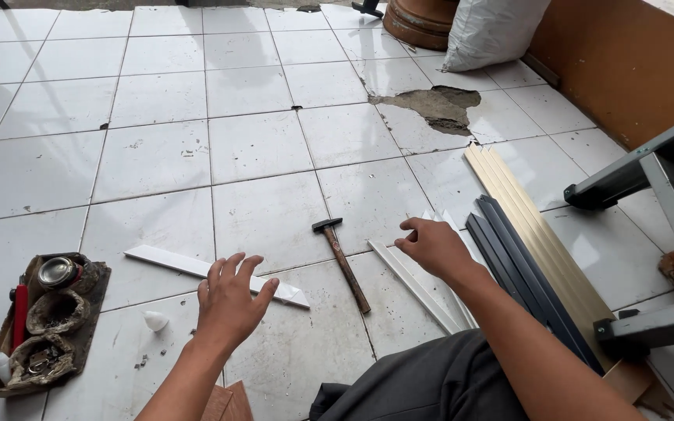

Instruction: Assembling white frame pieces by aligning them at the corners on the floor.

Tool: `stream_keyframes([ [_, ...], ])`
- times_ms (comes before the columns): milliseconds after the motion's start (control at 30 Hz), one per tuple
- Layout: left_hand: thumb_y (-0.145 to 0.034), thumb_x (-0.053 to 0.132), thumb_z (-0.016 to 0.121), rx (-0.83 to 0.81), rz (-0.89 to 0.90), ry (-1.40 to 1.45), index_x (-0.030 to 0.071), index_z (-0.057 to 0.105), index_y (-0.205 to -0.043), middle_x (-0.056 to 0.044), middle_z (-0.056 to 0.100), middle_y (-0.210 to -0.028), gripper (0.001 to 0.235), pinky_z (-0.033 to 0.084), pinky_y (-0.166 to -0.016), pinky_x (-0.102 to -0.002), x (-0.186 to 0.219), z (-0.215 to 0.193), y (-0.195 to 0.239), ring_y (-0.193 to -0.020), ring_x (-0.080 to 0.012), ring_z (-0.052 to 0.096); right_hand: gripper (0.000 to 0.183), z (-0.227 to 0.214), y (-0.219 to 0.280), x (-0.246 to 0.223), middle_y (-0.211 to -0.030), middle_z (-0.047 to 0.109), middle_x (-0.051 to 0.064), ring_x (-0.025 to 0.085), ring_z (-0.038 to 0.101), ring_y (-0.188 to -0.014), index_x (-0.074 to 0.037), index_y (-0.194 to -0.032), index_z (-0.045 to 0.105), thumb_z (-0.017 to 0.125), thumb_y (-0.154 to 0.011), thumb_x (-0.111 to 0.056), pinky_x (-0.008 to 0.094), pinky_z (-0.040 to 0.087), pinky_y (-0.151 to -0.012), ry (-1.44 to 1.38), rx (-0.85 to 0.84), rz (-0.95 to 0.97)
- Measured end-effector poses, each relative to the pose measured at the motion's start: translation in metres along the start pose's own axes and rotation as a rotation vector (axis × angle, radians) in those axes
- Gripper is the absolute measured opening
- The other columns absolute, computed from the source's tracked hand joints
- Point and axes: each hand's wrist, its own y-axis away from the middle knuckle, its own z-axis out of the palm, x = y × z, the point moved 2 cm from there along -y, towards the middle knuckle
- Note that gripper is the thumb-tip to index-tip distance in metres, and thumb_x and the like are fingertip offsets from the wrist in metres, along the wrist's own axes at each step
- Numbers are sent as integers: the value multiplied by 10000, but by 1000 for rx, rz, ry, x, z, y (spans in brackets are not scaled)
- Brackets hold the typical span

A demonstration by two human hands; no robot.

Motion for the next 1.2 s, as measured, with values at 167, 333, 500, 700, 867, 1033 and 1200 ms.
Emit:
stream_keyframes([
  [167,-809,424,491,-25,16,-121,193,453,-1232,-116,388,-1304,483,237,-988,-582,-13,34,-10,-1289,-332,255,495,69,-32,110,-984,628,109,255,612,-905,-73,-1148,538,664,-704,-253,355,505,-746,217,-160,148],
  [333,-774,454,507,-49,-10,-186,277,420,-1242,-23,310,-1372,507,202,-1018,-547,-15,43,-10,-1332,-282,157,602,97,-35,120,-962,579,81,238,586,-873,-92,-1048,486,798,-555,-242,335,497,-739,407,-378,220],
  [500,-775,448,511,-93,-30,-143,293,420,-1235,-14,296,-1381,495,201,-1023,-573,-13,39,-1,-1337,-285,142,272,93,-39,112,-842,631,58,213,603,-772,-106,-923,604,634,-655,-138,316,487,-681,159,-60,165],
  [700,-808,329,501,-349,-179,472,158,512,-1191,-40,559,-1201,420,485,-893,-317,26,30,20,-1103,-175,557,359,46,20,19,-913,645,125,193,597,-787,20,-1105,559,577,-792,-155,308,514,-695,-1168,-261,305],
  [867,-782,352,490,-619,-255,860,71,498,-1173,-110,657,-1019,482,485,-823,-325,55,26,41,-882,-205,649,309,71,43,-23,-796,597,112,149,564,-669,18,-1033,581,603,-783,-162,239,478,-615,-1145,-432,118],
  [1033,-788,177,548,-536,-286,1105,-11,451,-1182,-145,670,-906,448,531,-631,-281,44,19,34,-698,-218,660,376,79,14,-31,-742,629,83,144,563,-531,-8,-900,663,499,-858,-344,230,429,-454,-740,-264,134],
  [1200,-816,203,577,-321,-339,1285,73,420,-1226,-159,609,-1084,458,500,-728,-357,20,11,13,-868,-271,646,662,124,-21,11,-1006,617,148,299,598,-981,-65,-1264,401,669,-735,-358,401,504,-801,53,-231,-82],
])
